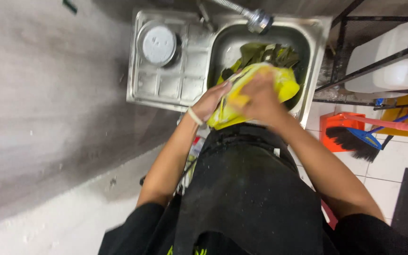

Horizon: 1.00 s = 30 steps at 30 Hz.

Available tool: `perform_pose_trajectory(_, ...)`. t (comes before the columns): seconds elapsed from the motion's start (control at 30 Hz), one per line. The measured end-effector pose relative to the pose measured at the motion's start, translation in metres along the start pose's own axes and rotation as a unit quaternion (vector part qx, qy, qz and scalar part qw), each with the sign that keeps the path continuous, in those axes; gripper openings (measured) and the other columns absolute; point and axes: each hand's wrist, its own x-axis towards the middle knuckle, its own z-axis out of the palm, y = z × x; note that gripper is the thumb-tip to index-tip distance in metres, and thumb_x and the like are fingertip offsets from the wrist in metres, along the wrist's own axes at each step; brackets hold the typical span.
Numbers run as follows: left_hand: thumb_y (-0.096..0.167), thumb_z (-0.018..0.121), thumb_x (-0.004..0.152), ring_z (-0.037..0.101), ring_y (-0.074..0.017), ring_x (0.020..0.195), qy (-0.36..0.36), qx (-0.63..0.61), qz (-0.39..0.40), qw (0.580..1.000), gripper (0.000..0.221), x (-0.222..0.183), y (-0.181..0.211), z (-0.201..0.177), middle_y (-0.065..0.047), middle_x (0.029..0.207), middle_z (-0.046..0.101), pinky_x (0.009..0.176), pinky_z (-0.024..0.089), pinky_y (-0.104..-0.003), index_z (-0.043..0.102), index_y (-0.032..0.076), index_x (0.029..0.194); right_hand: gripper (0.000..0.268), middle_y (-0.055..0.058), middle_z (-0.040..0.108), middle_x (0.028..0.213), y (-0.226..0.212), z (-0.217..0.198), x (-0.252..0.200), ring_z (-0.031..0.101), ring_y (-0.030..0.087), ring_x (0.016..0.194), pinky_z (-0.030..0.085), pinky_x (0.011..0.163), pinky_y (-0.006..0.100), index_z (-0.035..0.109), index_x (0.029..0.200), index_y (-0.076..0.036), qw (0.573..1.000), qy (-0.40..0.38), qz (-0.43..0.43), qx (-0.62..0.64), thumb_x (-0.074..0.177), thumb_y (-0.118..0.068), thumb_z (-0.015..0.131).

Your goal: Scrubbing a yellow bag in a sink with a sponge to clean it.

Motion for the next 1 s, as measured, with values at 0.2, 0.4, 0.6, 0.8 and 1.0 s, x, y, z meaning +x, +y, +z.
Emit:
perform_pose_trajectory(0.2, 0.038, 0.065, 0.079, 0.066, -0.0213, 0.081, 0.001, -0.068, -0.125, 0.99, 0.039, 0.052, -0.051, -0.059, -0.011, 0.096, 0.066, 0.076, 0.052, -0.035, 0.06, 0.015, 0.111, 0.025, 0.011, 0.056, 0.078, 0.002, -0.012, 0.028, 0.053, 0.033, 0.091, 0.035, 0.085, 0.052, 0.06, 0.085, -0.007, 0.997, -0.045, -0.051, 0.028, 0.072, -0.029, 0.063)
perform_pose_trajectory(0.4, 0.025, 0.063, 0.082, 0.065, -0.0319, 0.082, -0.053, -0.173, -0.158, 0.971, 0.036, 0.022, 0.017, -0.003, -0.019, 0.094, 0.064, 0.078, 0.052, -0.047, 0.057, 0.007, 0.112, 0.038, -0.004, 0.06, 0.067, -0.088, -0.009, 0.038, 0.05, 0.023, 0.093, 0.024, 0.09, 0.062, 0.063, 0.066, -0.022, 0.986, -0.16, -0.008, 0.046, 0.068, -0.06, 0.062)
perform_pose_trajectory(0.6, 0.017, 0.052, 0.09, 0.02, -0.0303, 0.13, -0.064, 0.181, 0.169, 0.967, 0.06, 0.04, -0.008, -0.05, -0.023, 0.14, 0.022, 0.108, 0.024, -0.044, 0.02, -0.001, 0.138, 0.035, 0.0, 0.059, 0.064, 0.047, -0.016, 0.013, 0.056, 0.02, 0.068, 0.04, 0.073, 0.03, 0.067, 0.073, -0.016, 0.97, 0.042, 0.217, -0.1, 0.079, -0.049, 0.077)
perform_pose_trajectory(0.8, 0.032, 0.071, 0.065, 0.038, -0.0426, 0.118, 0.041, 0.501, 0.173, 0.847, 0.099, -0.03, -0.034, -0.091, -0.025, 0.13, 0.032, 0.1, 0.033, -0.052, 0.013, 0.008, 0.141, 0.036, 0.002, 0.04, 0.07, -0.035, -0.014, -0.01, 0.048, 0.019, 0.075, 0.037, 0.07, 0.027, 0.062, 0.075, -0.013, 0.854, -0.021, 0.519, 0.033, 0.091, -0.045, 0.058)
perform_pose_trajectory(1.0, 0.025, 0.036, 0.095, 0.062, -0.03, 0.081, 0.137, 0.467, 0.123, 0.865, 0.032, -0.006, -0.101, -0.119, -0.014, 0.084, 0.061, 0.07, 0.05, -0.041, 0.053, -0.001, 0.102, 0.031, 0.008, 0.048, 0.07, -0.048, -0.011, 0.028, 0.049, 0.02, 0.07, 0.039, 0.068, 0.031, 0.05, 0.084, -0.007, 0.831, -0.025, 0.546, 0.104, 0.096, -0.036, 0.049)
